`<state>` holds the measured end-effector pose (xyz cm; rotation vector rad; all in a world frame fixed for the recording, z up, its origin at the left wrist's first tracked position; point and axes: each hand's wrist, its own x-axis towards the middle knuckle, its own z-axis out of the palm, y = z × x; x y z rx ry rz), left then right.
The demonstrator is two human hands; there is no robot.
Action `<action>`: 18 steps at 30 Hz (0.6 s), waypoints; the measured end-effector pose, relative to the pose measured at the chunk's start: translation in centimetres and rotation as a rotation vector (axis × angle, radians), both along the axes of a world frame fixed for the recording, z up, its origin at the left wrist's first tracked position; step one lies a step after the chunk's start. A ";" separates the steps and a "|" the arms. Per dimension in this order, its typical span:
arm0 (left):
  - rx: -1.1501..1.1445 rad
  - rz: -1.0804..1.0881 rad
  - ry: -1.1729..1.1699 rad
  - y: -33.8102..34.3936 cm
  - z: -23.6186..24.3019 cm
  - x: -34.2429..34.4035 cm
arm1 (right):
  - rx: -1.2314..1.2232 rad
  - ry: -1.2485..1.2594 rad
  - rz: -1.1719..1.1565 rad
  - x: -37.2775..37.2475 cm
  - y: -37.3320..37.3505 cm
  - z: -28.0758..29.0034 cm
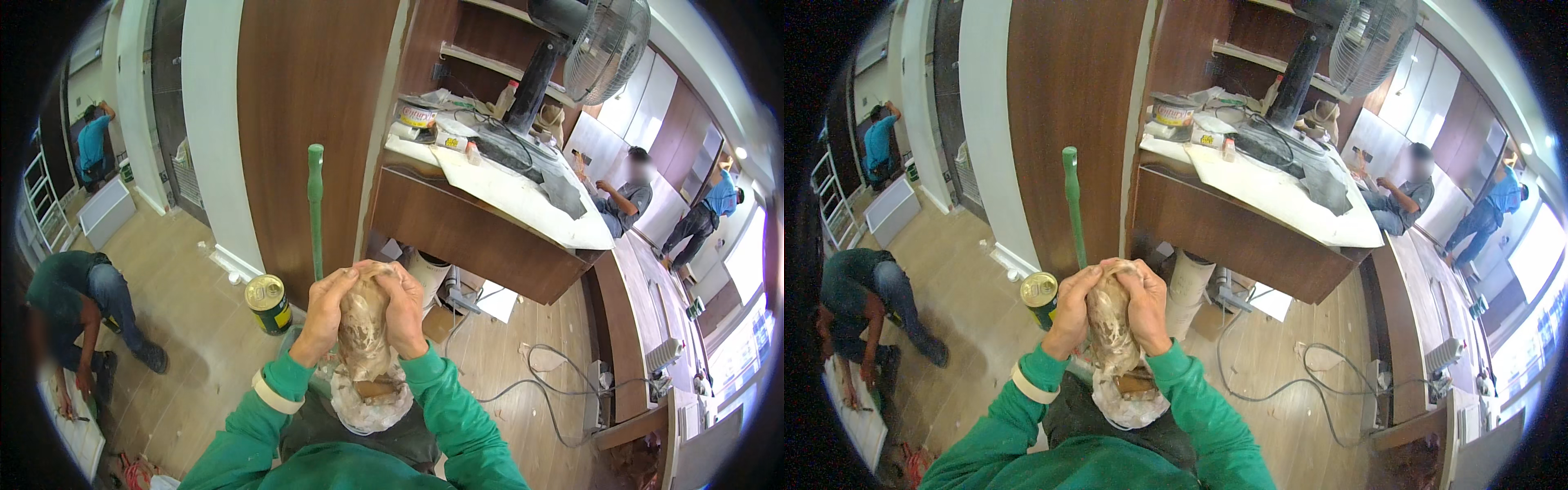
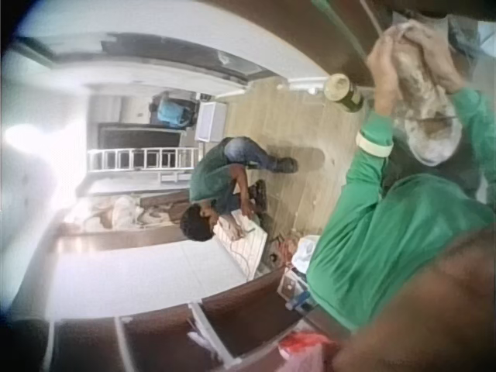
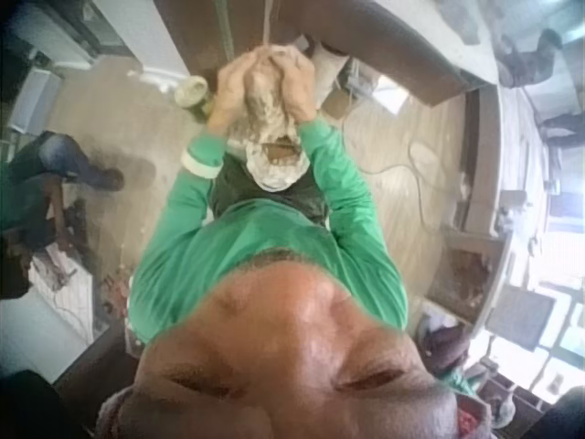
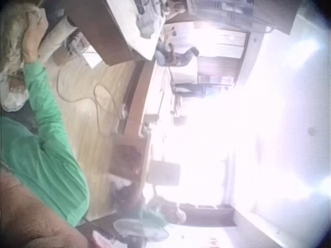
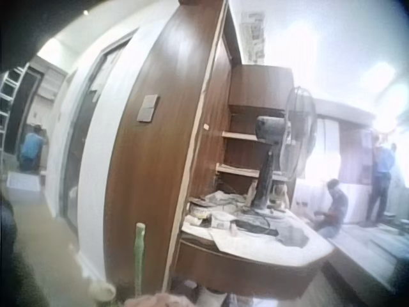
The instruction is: The person sits on the floor and applies wood filler to the edge of a wooden cabinet using a putty knife, then sands the area with sandpaper. They wipe the surface with a cloth and apply a finish with a brush, repeating the process along the cabinet edge.
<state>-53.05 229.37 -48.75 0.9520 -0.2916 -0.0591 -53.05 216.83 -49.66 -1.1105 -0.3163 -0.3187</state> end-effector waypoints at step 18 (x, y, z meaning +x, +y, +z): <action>-0.124 0.107 -0.026 -1.2 -1.0 4.0 | -0.330 0.054 -0.191 5.2 -0.8 -2.1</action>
